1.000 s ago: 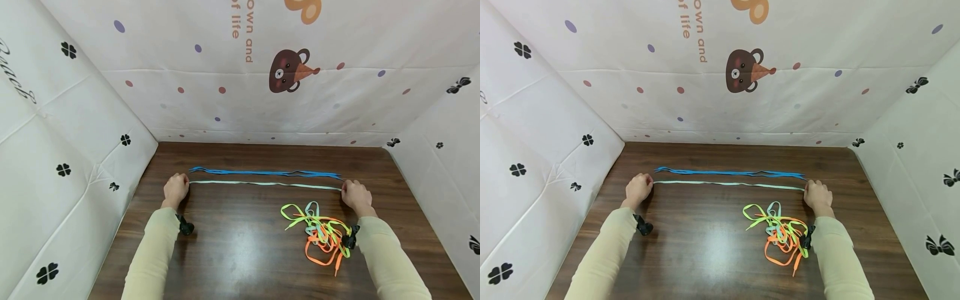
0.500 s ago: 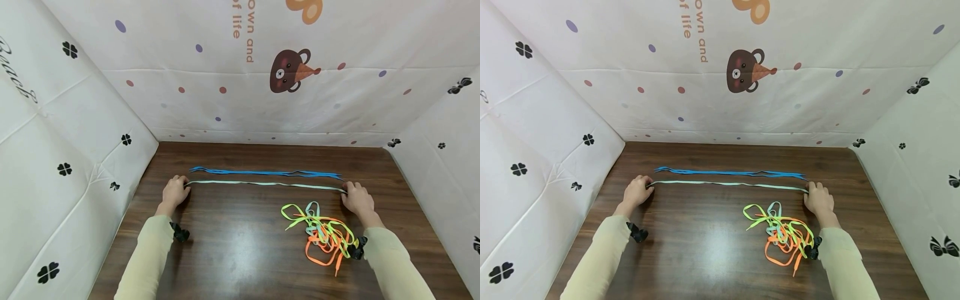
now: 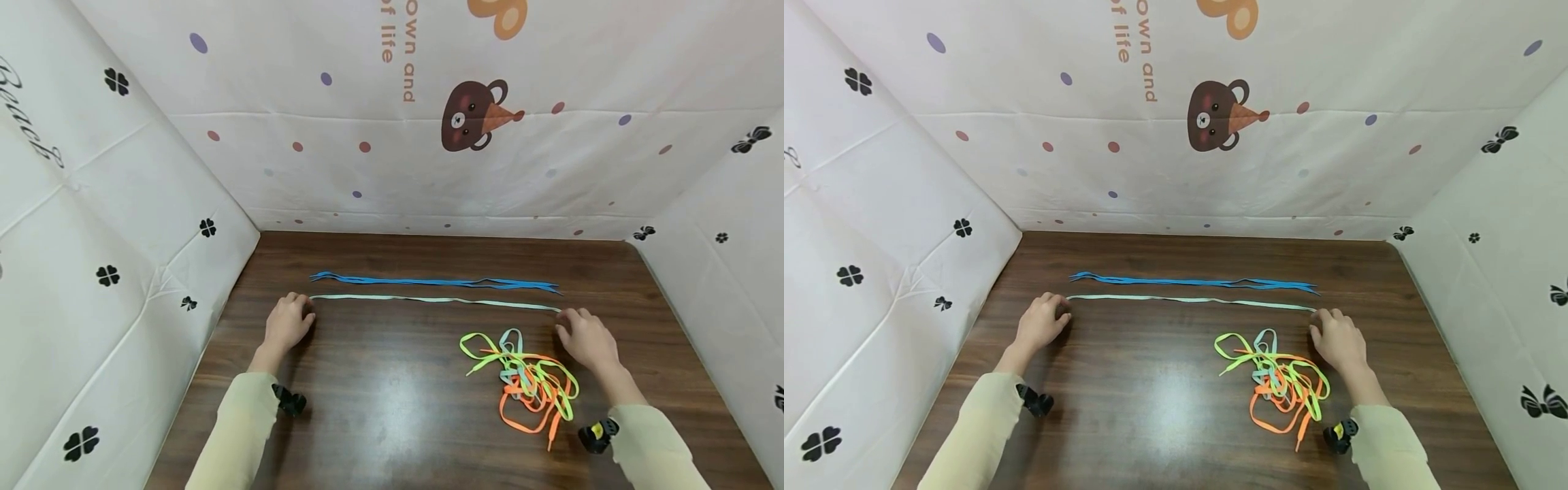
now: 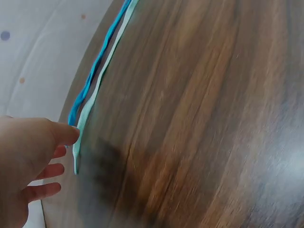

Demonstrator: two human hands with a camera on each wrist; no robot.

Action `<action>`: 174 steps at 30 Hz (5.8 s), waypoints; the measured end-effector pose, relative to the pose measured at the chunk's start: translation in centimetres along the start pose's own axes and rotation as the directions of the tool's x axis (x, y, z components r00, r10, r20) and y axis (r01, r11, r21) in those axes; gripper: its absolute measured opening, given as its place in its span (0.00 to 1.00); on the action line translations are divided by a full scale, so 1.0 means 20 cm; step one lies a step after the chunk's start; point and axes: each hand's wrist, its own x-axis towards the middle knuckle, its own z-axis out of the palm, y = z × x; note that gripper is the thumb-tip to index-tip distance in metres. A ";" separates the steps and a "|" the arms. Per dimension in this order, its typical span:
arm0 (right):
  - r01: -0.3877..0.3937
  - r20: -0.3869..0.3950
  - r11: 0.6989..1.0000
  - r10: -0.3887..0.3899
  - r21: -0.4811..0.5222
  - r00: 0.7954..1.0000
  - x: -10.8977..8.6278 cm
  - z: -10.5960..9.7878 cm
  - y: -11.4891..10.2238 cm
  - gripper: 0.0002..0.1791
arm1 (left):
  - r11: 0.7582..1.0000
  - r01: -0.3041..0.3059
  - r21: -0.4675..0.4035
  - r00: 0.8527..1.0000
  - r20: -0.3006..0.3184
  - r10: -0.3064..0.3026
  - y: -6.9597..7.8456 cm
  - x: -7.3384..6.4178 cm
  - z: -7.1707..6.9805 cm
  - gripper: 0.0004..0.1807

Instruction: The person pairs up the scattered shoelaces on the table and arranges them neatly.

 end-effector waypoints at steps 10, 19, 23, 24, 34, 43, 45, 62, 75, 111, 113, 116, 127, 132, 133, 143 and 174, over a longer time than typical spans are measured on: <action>0.087 -0.033 0.996 -0.086 0.027 0.996 -0.04 -0.01 -0.03 0.12 | 0.983 -0.175 0.047 0.981 -0.071 0.178 0.17 -0.03 0.04 0.12; 0.157 -0.037 0.986 -0.154 0.063 0.987 -0.09 -0.01 -0.08 0.11 | 0.951 -0.307 0.034 0.945 -0.107 0.308 0.36 -0.04 0.08 0.12; 0.182 -0.057 0.981 -0.178 0.069 0.982 -0.12 -0.01 -0.14 0.10 | 0.940 -0.339 0.036 0.933 -0.114 0.341 0.42 -0.04 0.11 0.12; 0.186 -0.060 0.980 -0.182 0.073 0.982 -0.13 -0.01 -0.16 0.10 | 0.937 -0.346 0.037 0.930 -0.117 0.348 0.43 -0.04 0.12 0.12; 0.227 -0.110 0.972 -0.220 0.057 0.969 -0.24 -0.01 -0.30 0.06 | 0.923 -0.386 -0.002 0.917 -0.114 0.383 0.52 -0.08 0.22 0.10; 0.247 -0.053 0.966 -0.243 0.080 0.969 -0.32 0.00 -0.38 0.12 | 0.924 -0.382 -0.018 0.922 -0.070 0.380 0.56 -0.11 0.26 0.09; 0.252 -0.046 0.965 -0.249 0.080 0.968 -0.33 0.01 -0.38 0.14 | 0.924 -0.382 -0.023 0.923 -0.065 0.379 0.57 -0.12 0.27 0.09; 0.246 -0.101 0.945 -0.229 0.213 0.968 -0.32 -0.04 -0.35 0.11 | 0.915 -0.401 -0.050 0.916 -0.030 0.400 0.66 -0.17 0.35 0.09; 0.124 -0.246 0.947 -0.050 0.296 0.968 -0.30 -0.07 -0.28 0.07 | 0.900 -0.435 -0.036 0.900 0.006 0.435 0.75 -0.18 0.36 0.09; 0.004 -0.342 0.979 0.068 0.205 0.937 -0.25 -0.04 -0.01 0.06 | 0.801 -0.595 0.070 0.804 0.081 0.590 1.43 -0.16 0.51 0.13; 0.005 -0.337 0.978 0.067 0.207 0.939 -0.25 -0.04 -0.01 0.06 | 0.811 -0.580 0.071 0.814 0.068 0.576 1.46 -0.16 0.53 0.13; 0.001 -0.332 0.978 0.069 0.208 0.941 -0.25 -0.03 -0.02 0.06 | 0.831 -0.553 0.062 0.833 0.053 0.550 1.49 -0.17 0.55 0.13; 0.039 -0.358 0.975 0.044 0.221 0.933 -0.25 -0.02 -0.05 0.07 | 0.897 -0.438 0.065 0.899 0.002 0.438 1.59 -0.18 0.62 0.12; 0.044 -0.364 0.976 0.038 0.214 0.930 -0.24 -0.01 -0.06 0.07 | 0.898 -0.432 0.088 0.901 0.007 0.433 1.63 -0.18 0.62 0.07; 0.045 -0.365 0.976 0.037 0.213 0.930 -0.24 -0.01 -0.06 0.07 | 0.896 -0.435 0.089 0.900 0.002 0.437 1.63 -0.18 0.63 0.06; 0.035 -0.365 0.975 0.049 0.219 0.930 -0.26 -0.04 -0.05 0.07 | 0.880 -0.474 0.006 0.880 -0.005 0.474 1.55 -0.21 0.62 0.02; -0.003 -0.366 0.972 0.090 0.233 0.926 -0.26 -0.04 -0.03 0.05 | 0.855 -0.470 -0.218 0.879 -0.199 0.433 0.93 -0.31 0.35 0.07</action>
